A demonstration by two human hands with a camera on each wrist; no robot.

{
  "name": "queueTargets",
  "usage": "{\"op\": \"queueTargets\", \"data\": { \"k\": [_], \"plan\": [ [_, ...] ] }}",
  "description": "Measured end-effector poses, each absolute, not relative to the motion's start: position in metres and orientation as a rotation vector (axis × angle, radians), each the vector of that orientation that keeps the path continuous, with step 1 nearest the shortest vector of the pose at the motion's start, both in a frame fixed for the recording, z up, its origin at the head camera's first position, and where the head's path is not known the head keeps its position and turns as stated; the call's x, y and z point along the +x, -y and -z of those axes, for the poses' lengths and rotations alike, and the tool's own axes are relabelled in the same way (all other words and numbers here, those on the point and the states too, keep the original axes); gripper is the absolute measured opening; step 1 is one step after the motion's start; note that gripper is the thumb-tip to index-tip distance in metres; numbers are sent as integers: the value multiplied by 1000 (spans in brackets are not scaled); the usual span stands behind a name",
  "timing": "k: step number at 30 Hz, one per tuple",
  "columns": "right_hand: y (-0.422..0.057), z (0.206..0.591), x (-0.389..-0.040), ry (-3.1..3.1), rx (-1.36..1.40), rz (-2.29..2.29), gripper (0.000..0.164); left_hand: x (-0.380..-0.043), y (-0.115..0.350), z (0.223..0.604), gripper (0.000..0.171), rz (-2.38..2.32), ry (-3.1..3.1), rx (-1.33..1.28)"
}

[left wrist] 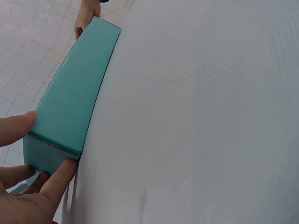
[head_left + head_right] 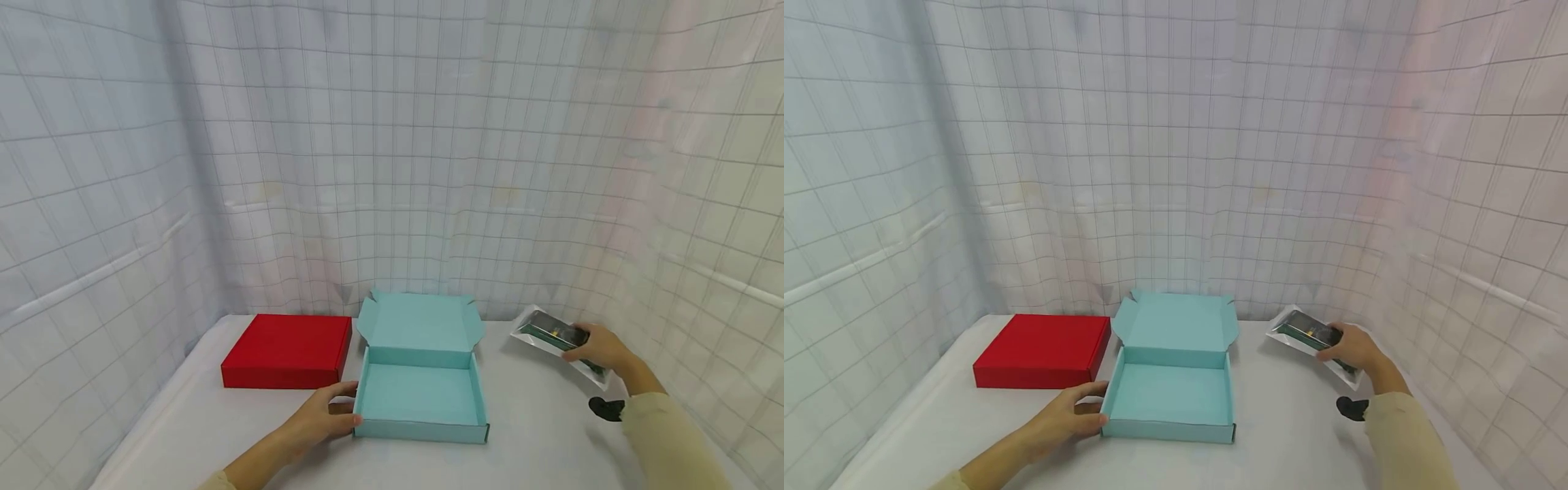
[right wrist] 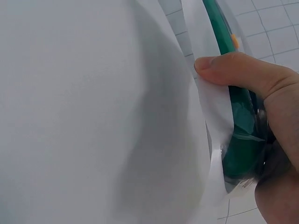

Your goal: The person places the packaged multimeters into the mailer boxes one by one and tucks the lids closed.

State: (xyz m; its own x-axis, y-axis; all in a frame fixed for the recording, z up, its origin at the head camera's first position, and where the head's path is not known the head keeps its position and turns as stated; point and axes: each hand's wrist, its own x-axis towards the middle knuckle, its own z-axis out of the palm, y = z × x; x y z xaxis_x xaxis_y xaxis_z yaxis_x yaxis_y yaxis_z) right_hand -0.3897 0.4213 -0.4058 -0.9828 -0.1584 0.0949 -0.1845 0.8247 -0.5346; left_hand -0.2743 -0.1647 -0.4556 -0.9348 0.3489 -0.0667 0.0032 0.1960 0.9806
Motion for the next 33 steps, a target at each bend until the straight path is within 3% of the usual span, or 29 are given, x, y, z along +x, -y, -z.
{"op": "queueTargets", "data": {
  "k": [33],
  "plan": [
    [-401, 359, -384, 2963, 437, -834, 95, -274, 166, 458, 77, -1841, -2139, 392]
  ]
}}
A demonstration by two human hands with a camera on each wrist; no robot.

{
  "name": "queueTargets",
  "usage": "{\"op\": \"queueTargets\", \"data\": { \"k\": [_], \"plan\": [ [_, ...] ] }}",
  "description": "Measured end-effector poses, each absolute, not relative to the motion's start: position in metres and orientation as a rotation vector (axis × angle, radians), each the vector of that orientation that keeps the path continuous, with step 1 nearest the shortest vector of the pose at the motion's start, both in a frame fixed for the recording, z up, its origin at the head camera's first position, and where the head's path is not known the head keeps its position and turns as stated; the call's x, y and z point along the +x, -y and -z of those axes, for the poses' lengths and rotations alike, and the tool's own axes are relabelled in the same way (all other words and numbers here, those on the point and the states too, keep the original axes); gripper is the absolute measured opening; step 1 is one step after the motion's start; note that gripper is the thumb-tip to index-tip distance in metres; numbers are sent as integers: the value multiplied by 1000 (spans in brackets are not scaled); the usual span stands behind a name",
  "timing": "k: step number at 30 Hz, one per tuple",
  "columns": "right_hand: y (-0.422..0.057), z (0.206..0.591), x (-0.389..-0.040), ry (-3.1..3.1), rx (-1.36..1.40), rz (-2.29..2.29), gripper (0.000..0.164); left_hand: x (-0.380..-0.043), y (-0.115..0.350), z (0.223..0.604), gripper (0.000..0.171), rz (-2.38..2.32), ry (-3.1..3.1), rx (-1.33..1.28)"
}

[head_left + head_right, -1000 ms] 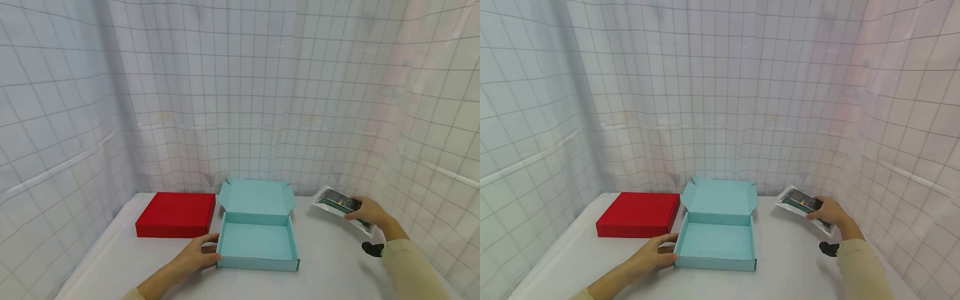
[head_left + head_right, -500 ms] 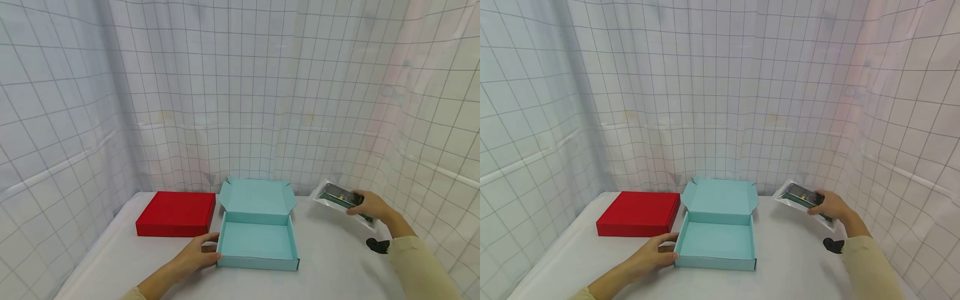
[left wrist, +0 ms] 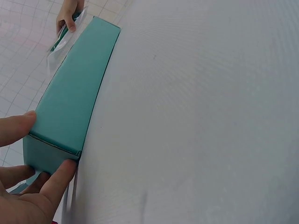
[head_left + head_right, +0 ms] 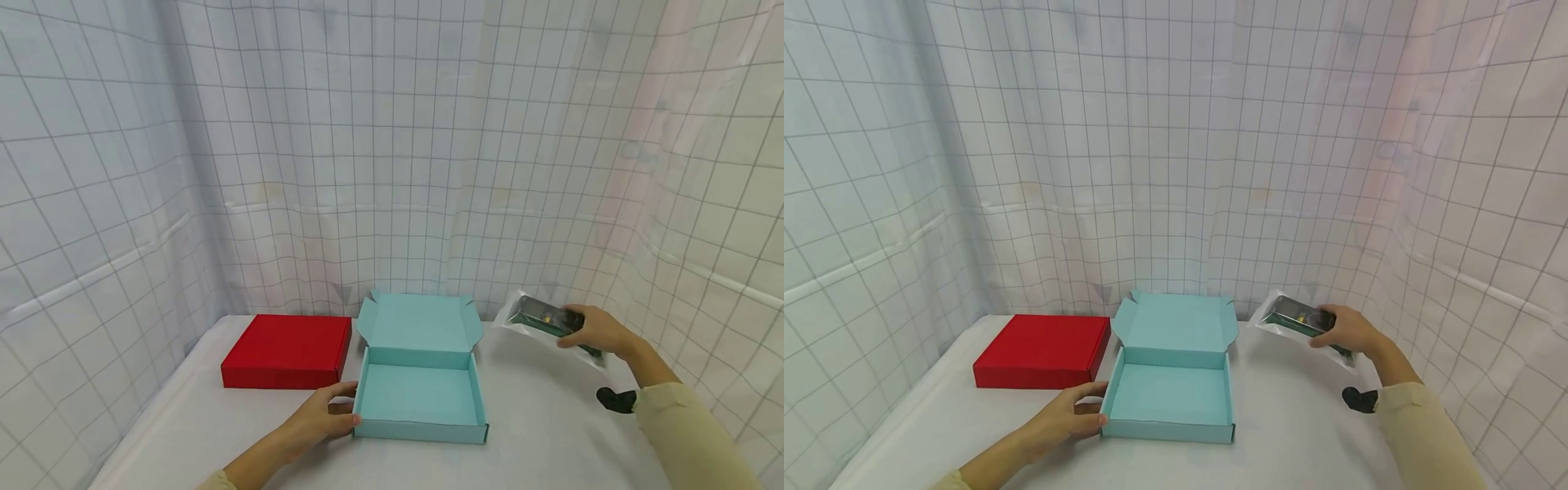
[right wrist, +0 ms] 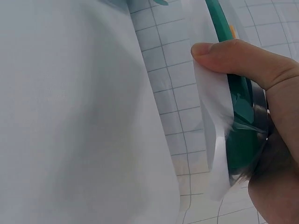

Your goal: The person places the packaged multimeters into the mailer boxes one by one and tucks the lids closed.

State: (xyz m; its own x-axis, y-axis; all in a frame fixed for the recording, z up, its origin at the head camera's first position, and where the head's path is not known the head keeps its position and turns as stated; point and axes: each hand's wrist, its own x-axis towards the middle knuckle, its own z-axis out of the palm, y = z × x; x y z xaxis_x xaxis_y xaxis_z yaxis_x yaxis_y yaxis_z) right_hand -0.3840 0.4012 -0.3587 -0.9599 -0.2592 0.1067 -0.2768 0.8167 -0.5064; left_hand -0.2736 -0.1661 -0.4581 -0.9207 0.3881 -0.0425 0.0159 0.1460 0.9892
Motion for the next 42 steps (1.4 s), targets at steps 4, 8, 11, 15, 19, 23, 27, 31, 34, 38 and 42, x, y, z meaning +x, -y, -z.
{"op": "queueTargets", "data": {
  "k": [4, 8, 11, 15, 19, 23, 27, 31, 34, 38, 42],
  "plan": [
    [-397, 359, -386, 2964, 454, -835, 99, -273, 166, 459, 76, -1842, -2134, 393],
    [-393, 359, -387, 2968, 454, -816, 99, -274, 166, 460, 76, -1840, -2135, 396],
    [-390, 358, -386, 2964, 462, -800, 99, -274, 166, 460, 76, -1843, -2129, 400],
    [-383, 356, -385, 2958, 480, -768, 100, -274, 165, 461, 76, -1849, -2121, 403],
    [-376, 354, -384, 2957, 494, -751, 99, -275, 165, 461, 76, -1848, -2119, 401],
    [-367, 352, -383, 2945, 530, -733, 97, -274, 165, 461, 77, -1847, -2120, 400],
    [-355, 350, -381, 2917, 591, -716, 94, -274, 165, 461, 76, -1844, -2130, 392],
    [-344, 347, -377, 2899, 646, -715, 95, -274, 165, 461, 76, -1844, -2134, 395],
    [-337, 346, -375, 2895, 673, -712, 95, -274, 164, 461, 76, -1845, -2132, 402],
    [-327, 346, -375, 2884, 696, -678, 93, -274, 165, 460, 77, -1847, -2127, 407],
    [-318, 348, -376, 2873, 718, -659, 92, -274, 165, 459, 77, -1847, -2132, 407]
  ]
}}
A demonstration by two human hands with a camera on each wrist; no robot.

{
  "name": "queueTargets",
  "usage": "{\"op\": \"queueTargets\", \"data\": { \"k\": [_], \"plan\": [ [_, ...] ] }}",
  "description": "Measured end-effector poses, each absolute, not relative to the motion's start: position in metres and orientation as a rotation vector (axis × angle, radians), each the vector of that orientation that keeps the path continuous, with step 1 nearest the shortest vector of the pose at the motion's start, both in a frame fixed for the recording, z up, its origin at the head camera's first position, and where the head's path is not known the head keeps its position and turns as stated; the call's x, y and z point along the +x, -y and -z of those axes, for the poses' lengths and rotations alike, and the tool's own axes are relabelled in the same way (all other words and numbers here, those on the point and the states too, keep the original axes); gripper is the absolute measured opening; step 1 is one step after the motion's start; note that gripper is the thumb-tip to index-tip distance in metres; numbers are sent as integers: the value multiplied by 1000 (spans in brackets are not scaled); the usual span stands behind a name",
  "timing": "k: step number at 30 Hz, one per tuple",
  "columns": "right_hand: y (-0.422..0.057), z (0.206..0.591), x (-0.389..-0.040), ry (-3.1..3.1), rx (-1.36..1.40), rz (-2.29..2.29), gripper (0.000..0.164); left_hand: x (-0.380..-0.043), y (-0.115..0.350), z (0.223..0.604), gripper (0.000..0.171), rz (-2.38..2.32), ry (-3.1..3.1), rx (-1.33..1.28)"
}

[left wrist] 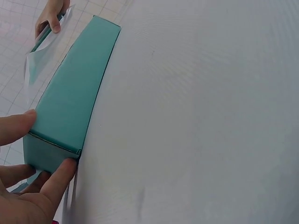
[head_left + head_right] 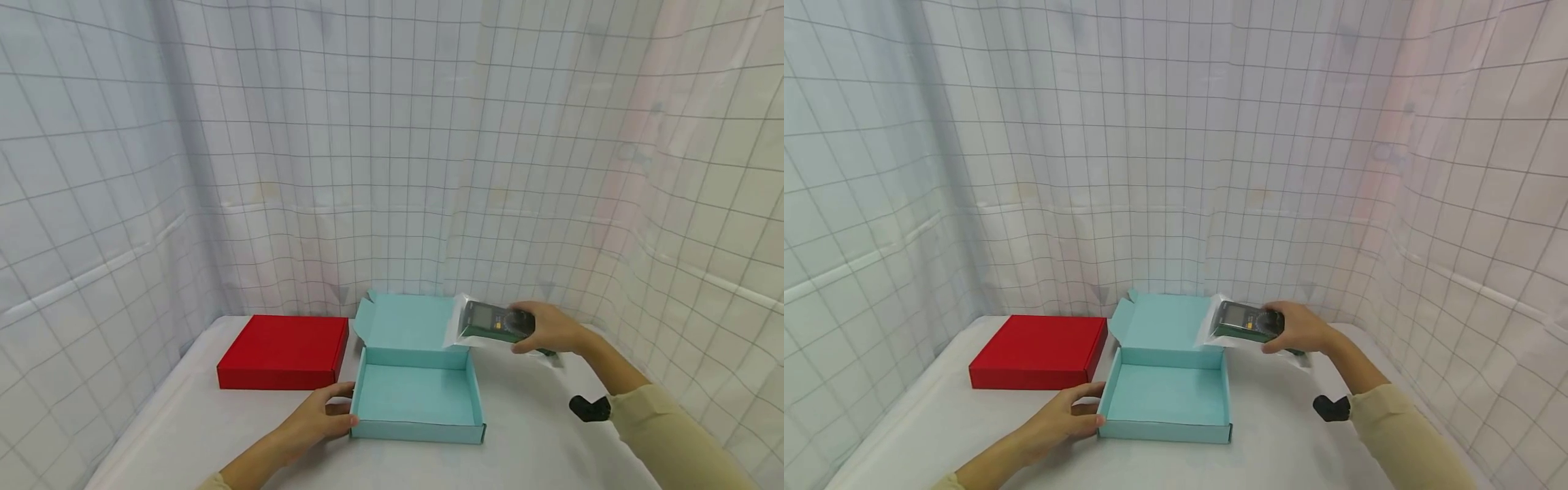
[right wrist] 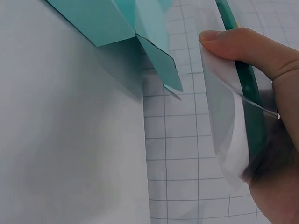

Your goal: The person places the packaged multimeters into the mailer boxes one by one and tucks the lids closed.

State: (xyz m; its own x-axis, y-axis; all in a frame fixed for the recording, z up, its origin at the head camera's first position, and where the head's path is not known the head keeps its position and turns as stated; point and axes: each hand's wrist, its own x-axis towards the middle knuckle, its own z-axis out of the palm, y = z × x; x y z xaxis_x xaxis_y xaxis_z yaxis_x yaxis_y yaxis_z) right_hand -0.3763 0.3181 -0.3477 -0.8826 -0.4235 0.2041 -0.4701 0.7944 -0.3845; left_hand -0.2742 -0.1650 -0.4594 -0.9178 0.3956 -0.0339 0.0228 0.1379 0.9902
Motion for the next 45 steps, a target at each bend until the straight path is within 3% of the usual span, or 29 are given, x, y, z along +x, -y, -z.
{"op": "queueTargets", "data": {
  "k": [8, 32, 45],
  "plan": [
    [-300, 347, -373, 2867, 780, -696, 95, -274, 165, 458, 77, -1822, -2154, 395],
    [-237, 350, -359, 2832, 1046, -697, 83, -274, 167, 461, 76, -1803, -2176, 368],
    [-217, 360, -356, 2828, 1146, -699, 86, -274, 167, 457, 76, -1806, -2171, 388]
  ]
}}
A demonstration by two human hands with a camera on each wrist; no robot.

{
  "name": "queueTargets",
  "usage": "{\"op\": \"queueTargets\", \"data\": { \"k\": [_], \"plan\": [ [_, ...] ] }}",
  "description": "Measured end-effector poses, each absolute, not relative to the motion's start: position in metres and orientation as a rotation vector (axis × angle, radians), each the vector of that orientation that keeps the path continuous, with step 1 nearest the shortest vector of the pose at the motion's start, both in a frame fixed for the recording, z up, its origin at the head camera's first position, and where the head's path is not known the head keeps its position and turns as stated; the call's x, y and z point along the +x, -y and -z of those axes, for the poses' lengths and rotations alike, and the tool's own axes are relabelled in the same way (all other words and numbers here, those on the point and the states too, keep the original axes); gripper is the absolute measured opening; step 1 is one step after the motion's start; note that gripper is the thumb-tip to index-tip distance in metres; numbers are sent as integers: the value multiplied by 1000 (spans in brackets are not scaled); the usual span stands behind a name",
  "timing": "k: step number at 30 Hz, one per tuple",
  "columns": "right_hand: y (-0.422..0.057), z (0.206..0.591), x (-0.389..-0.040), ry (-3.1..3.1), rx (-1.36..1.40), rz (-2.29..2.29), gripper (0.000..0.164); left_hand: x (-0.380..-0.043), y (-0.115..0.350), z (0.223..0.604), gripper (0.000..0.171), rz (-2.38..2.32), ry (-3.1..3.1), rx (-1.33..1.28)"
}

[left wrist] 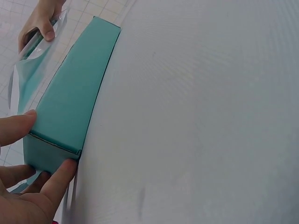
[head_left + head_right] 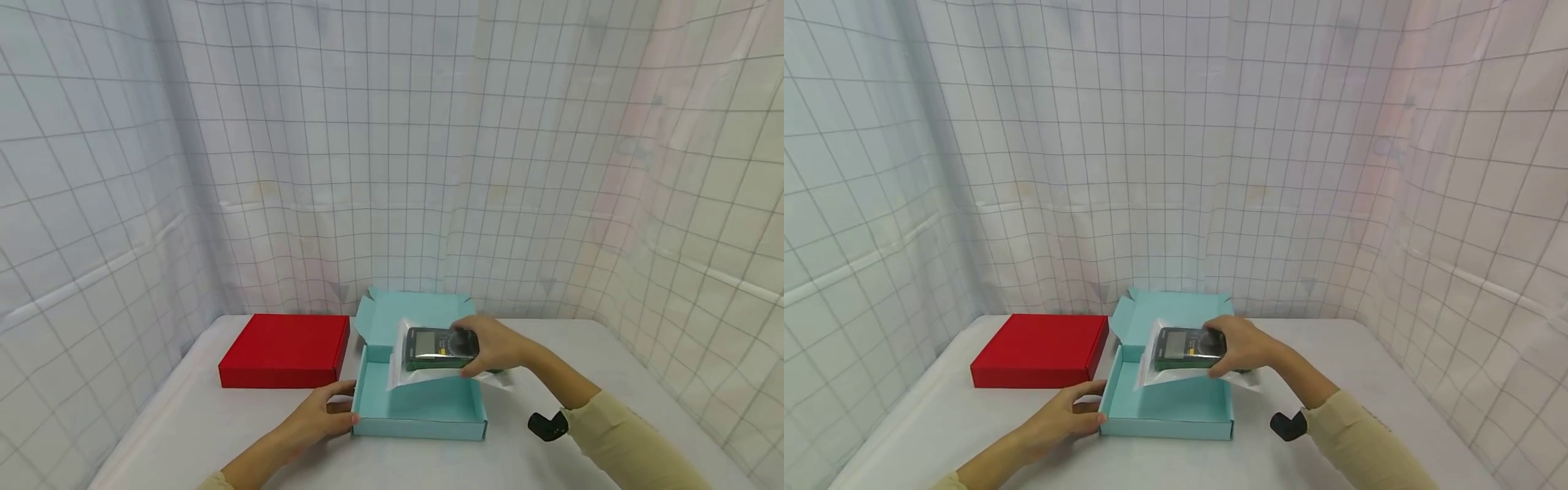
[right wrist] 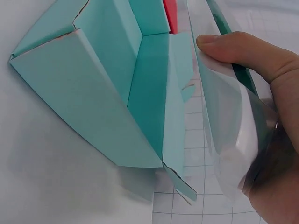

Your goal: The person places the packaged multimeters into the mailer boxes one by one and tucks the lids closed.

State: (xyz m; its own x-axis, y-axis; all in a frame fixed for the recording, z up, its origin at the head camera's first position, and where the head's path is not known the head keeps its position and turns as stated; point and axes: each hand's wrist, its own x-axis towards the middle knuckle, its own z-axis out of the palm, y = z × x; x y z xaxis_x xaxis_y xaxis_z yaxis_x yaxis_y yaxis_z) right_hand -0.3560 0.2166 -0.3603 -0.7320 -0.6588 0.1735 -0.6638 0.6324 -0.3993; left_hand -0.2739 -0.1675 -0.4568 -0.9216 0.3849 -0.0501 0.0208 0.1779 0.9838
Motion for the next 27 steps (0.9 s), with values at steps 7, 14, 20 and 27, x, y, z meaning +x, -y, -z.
{"op": "queueTargets", "data": {
  "k": [7, 14, 20, 27],
  "plan": [
    [-208, 367, -358, 2824, 1199, -726, 85, -275, 167, 455, 76, -1803, -2173, 405],
    [-200, 370, -358, 2832, 1211, -721, 86, -276, 168, 456, 77, -1804, -2160, 395],
    [-193, 375, -356, 2826, 1232, -715, 85, -276, 169, 457, 76, -1793, -2168, 390],
    [-187, 383, -356, 2807, 1274, -714, 83, -275, 169, 458, 78, -1786, -2177, 390]
  ]
}}
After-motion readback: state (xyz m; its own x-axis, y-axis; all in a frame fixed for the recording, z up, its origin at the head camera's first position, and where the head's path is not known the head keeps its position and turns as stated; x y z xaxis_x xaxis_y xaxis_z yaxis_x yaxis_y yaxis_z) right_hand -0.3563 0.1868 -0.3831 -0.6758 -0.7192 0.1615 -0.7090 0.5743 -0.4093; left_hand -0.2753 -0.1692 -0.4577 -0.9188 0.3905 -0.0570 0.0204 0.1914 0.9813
